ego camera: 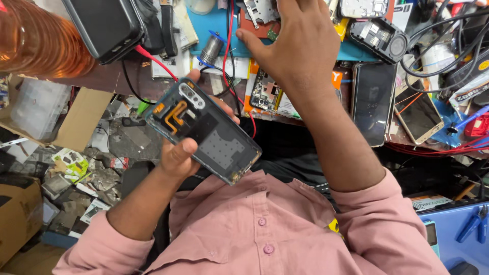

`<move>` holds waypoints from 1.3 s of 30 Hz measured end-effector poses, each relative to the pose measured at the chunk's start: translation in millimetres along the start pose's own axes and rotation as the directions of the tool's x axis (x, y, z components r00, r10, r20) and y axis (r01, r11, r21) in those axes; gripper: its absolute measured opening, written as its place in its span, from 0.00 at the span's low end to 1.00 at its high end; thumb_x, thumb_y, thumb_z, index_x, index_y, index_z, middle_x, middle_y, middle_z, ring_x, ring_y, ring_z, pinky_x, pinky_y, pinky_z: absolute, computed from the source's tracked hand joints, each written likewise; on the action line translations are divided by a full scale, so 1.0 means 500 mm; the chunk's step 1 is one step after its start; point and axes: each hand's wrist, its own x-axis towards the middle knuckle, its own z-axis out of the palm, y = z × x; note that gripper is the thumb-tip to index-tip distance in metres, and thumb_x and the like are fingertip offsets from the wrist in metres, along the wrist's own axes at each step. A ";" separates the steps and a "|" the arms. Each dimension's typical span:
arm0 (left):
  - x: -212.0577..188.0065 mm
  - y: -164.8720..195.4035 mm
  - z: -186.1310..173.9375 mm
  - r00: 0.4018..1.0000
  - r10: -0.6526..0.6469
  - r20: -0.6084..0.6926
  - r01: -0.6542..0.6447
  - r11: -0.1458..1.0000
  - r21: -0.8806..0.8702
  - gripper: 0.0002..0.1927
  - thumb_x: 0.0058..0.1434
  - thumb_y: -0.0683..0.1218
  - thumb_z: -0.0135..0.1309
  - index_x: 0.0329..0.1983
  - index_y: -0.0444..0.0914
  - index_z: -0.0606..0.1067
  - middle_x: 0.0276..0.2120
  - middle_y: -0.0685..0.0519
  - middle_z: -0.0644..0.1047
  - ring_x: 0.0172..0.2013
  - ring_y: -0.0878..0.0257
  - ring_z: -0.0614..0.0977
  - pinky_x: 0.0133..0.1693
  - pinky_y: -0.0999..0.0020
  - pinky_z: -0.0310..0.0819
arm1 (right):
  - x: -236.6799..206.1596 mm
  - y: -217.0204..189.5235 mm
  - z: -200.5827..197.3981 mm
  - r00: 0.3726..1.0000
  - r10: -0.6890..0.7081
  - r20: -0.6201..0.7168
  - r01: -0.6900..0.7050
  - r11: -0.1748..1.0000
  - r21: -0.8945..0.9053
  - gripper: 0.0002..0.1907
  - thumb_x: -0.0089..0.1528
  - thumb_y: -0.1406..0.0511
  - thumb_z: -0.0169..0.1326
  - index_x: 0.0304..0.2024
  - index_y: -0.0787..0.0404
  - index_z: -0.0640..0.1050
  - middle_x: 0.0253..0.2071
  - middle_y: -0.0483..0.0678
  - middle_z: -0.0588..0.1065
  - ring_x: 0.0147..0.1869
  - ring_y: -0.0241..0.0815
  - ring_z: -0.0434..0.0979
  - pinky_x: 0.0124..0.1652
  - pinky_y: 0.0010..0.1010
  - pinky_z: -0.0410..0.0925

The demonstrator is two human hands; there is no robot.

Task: The person pries open the back cover of a smartphone, removes the battery, and places the opened phone on the workbench. They then use a small screwdriver to unscrew and work on the phone's internal board among other phones and parts on the cluttered bench.

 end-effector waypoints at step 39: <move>0.185 0.105 0.151 0.962 -0.073 -0.262 0.256 0.566 0.784 0.19 0.57 0.38 0.56 0.52 0.33 0.71 0.40 0.46 0.77 0.39 0.55 0.83 0.42 0.57 0.82 | -0.261 0.115 -0.142 0.875 0.272 0.400 -0.479 0.369 0.797 0.41 0.64 0.81 0.64 0.76 0.64 0.62 0.60 0.53 0.73 0.50 0.35 0.79 0.49 0.23 0.76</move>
